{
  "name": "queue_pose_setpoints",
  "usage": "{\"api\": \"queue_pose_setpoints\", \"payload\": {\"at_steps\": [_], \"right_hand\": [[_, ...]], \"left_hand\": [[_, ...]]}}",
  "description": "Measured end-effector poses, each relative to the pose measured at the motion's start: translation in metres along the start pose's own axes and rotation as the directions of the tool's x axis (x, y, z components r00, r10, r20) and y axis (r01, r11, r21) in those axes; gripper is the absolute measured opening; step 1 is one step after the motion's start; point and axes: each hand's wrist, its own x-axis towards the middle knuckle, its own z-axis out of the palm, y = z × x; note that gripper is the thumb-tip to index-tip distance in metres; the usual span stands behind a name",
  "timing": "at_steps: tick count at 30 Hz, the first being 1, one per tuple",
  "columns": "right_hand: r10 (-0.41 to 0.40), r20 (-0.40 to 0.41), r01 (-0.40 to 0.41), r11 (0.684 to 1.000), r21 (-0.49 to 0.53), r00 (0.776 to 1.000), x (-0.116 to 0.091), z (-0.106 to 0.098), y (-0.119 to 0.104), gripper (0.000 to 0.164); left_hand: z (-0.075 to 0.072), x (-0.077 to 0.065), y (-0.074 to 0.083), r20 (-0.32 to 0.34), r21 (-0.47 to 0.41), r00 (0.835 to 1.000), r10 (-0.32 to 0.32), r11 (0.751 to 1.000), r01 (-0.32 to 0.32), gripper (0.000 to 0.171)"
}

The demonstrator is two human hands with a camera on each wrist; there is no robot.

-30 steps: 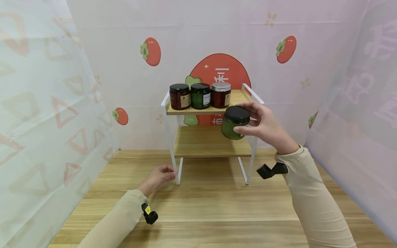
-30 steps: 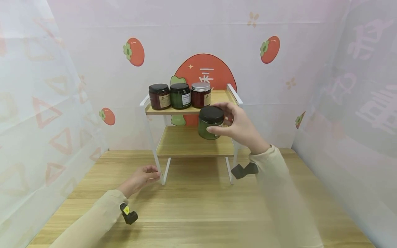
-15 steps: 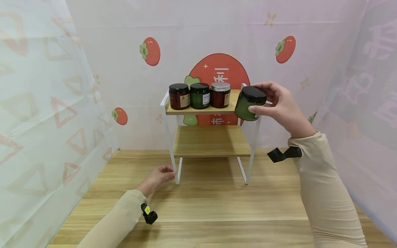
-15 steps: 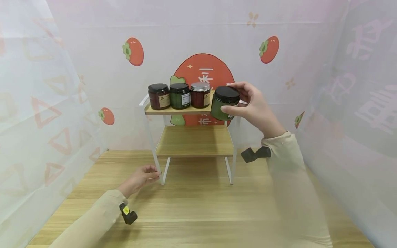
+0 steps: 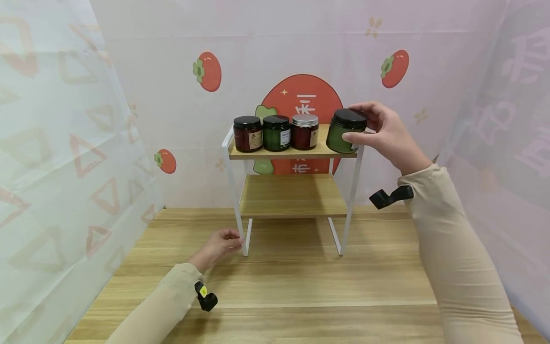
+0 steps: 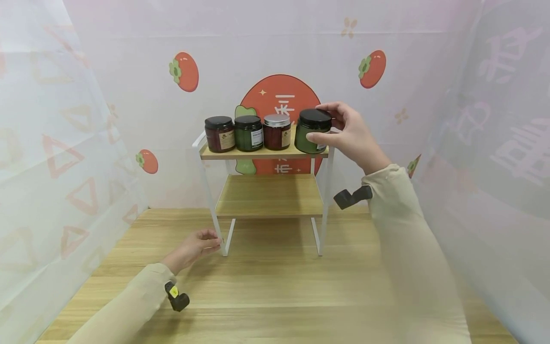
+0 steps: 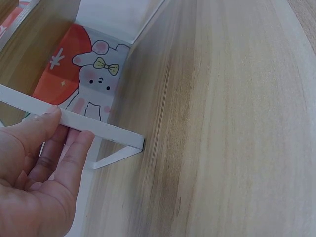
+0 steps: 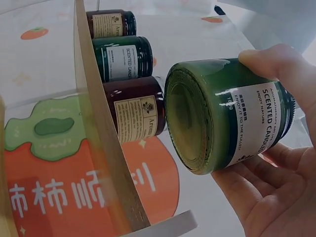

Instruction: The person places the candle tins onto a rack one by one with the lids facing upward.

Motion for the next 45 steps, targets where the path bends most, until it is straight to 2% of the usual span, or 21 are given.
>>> {"api": "queue_pose_setpoints", "payload": {"at_steps": [12, 20, 31, 45], "right_hand": [[0.021, -0.001, -0.021, 1.000, -0.017, 1.000, 0.019, -0.005, 0.001, 0.056], [0.042, 0.016, -0.040, 0.993, -0.111, 0.999, 0.030, -0.007, 0.001, 0.057], [0.075, 0.054, -0.064, 0.981, -0.182, 0.996, 0.041, -0.009, -0.002, 0.057], [0.129, 0.103, -0.107, 0.975, -0.196, 0.986, 0.049, -0.009, 0.007, 0.059]], "left_hand": [[0.001, -0.001, 0.002, -0.005, 0.008, 1.000, -0.009, 1.000, 0.009, 0.011], [0.002, -0.004, 0.002, 0.000, 0.033, 1.000, -0.004, 0.999, 0.004, 0.012], [0.001, -0.005, 0.003, 0.022, 0.034, 1.000, 0.006, 0.999, -0.007, 0.014], [0.001, -0.003, 0.002, 0.001, 0.027, 1.000, -0.004, 1.000, 0.004, 0.014]]}}
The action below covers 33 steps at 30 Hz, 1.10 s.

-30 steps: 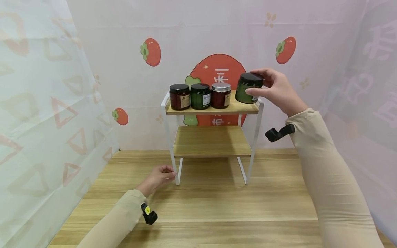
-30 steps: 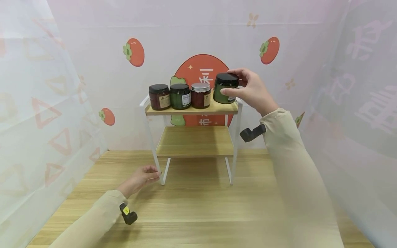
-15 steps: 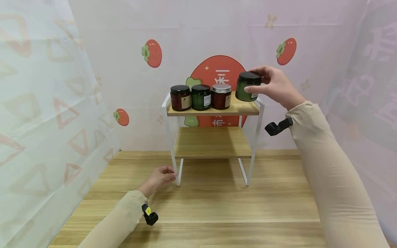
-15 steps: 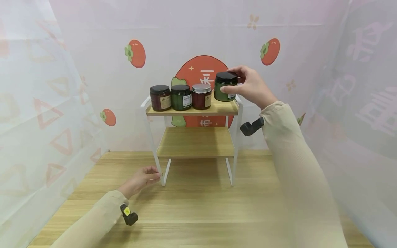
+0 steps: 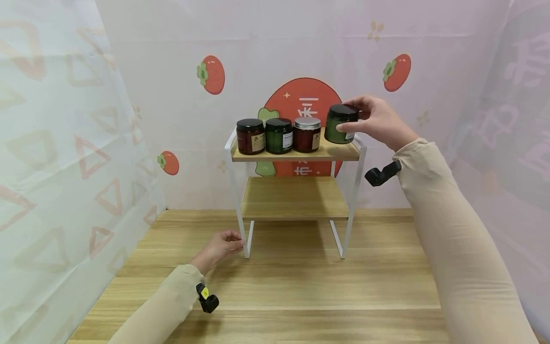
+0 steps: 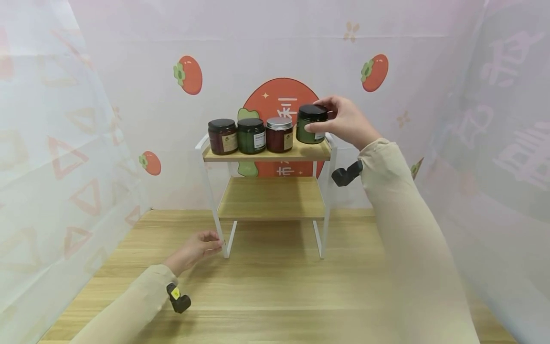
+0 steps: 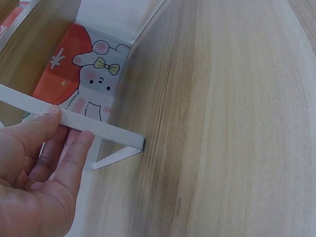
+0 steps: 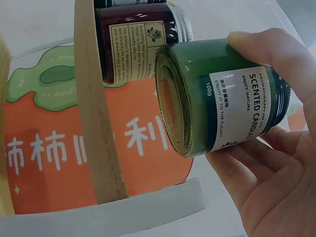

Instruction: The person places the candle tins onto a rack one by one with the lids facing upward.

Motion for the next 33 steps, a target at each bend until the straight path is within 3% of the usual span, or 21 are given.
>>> {"api": "queue_pose_setpoints", "payload": {"at_steps": [14, 33], "right_hand": [[0.019, 0.033, -0.019, 1.000, -0.004, 0.999, 0.004, 0.009, 0.008, 0.059], [0.081, 0.079, -0.077, 0.996, -0.047, 0.994, 0.007, 0.011, 0.011, 0.068]], "left_hand": [[-0.003, 0.001, -0.003, 0.020, 0.006, 1.000, 0.017, 1.000, -0.017, 0.014], [0.000, -0.001, 0.000, -0.008, 0.018, 1.000, 0.001, 1.000, -0.001, 0.015]]}}
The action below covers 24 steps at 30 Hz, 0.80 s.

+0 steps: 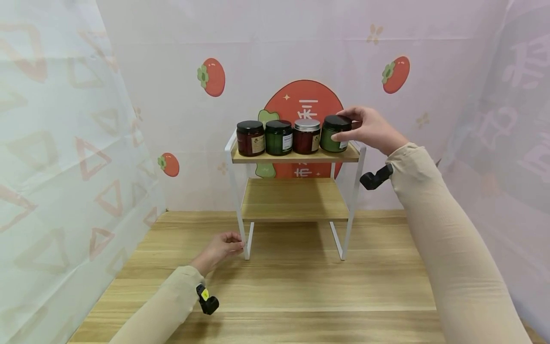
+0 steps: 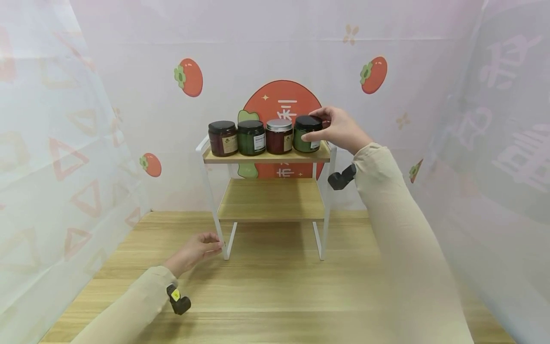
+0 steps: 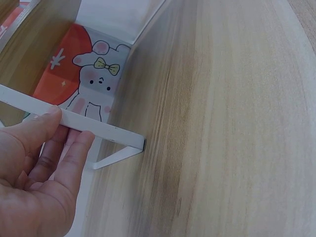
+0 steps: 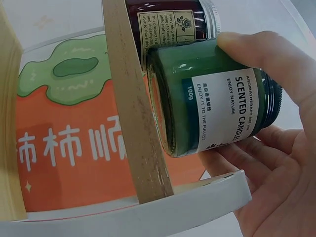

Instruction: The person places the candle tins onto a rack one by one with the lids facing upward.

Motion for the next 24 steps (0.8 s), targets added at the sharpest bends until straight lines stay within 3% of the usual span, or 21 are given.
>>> {"api": "queue_pose_setpoints", "payload": {"at_steps": [3, 10, 17, 24], "right_hand": [[0.013, 0.009, -0.013, 1.000, 0.006, 1.000, 0.0004, 0.0008, 0.0014, 0.068], [0.030, 0.014, -0.030, 0.999, 0.016, 0.999, 0.0008, 0.0015, 0.0019, 0.068], [0.037, 0.019, -0.037, 0.999, 0.021, 0.999, 0.0012, 0.0020, 0.0008, 0.068], [0.043, 0.022, -0.044, 0.999, 0.010, 0.999, 0.0039, 0.0021, 0.0019, 0.069]], "left_hand": [[0.0007, -0.0021, 0.0002, 0.001, -0.007, 1.000, 0.002, 1.000, -0.002, 0.017], [-0.0013, -0.0065, 0.0004, 0.072, -0.048, 0.993, 0.092, 0.995, -0.089, 0.017], [-0.0007, -0.0015, 0.0004, 0.042, -0.017, 0.999, 0.027, 1.000, -0.026, 0.017], [0.0004, -0.0010, 0.0012, 0.019, -0.018, 1.000, 0.006, 1.000, -0.005, 0.014]]}}
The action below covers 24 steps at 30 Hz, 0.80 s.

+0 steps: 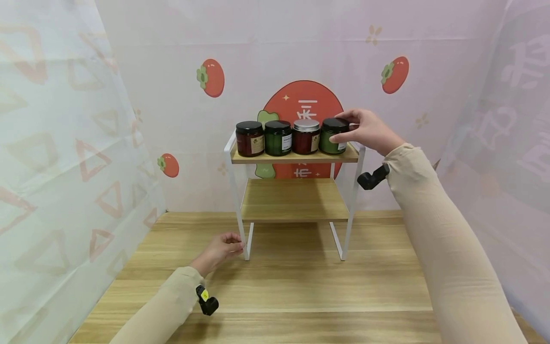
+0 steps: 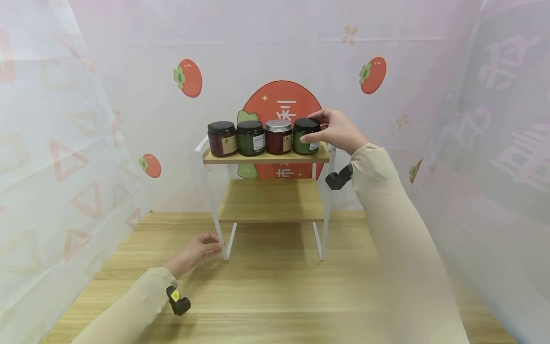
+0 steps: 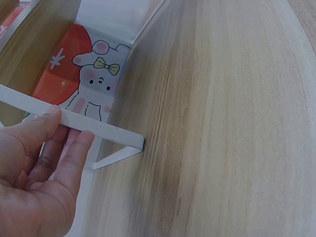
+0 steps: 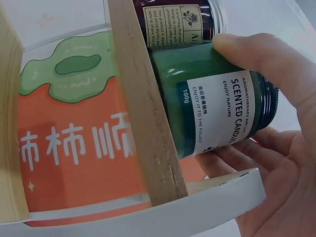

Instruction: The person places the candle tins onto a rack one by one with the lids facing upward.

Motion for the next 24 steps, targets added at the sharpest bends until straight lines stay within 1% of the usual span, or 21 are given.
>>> {"api": "queue_pose_setpoints", "payload": {"at_steps": [3, 9, 17, 24], "right_hand": [[0.004, 0.004, -0.004, 1.000, -0.002, 1.000, 0.0009, -0.0001, -0.0006, 0.069], [0.005, 0.013, -0.005, 1.000, -0.002, 1.000, 0.0004, 0.0003, -0.0034, 0.068], [0.017, 0.026, -0.017, 1.000, -0.008, 1.000, 0.0017, 0.0004, -0.0045, 0.069], [0.026, 0.034, -0.025, 0.999, -0.026, 0.999, 0.0032, -0.0014, -0.0041, 0.069]], "left_hand": [[-0.0003, 0.0007, -0.0003, -0.003, -0.004, 1.000, 0.001, 1.000, -0.001, 0.013], [-0.0022, 0.0029, -0.0021, 0.014, -0.002, 1.000, 0.018, 1.000, -0.018, 0.014], [-0.0025, 0.0020, -0.0009, 0.015, -0.015, 1.000, 0.016, 1.000, -0.016, 0.010], [-0.0033, 0.0037, -0.0029, 0.013, -0.021, 1.000, 0.014, 1.000, -0.014, 0.009]]}}
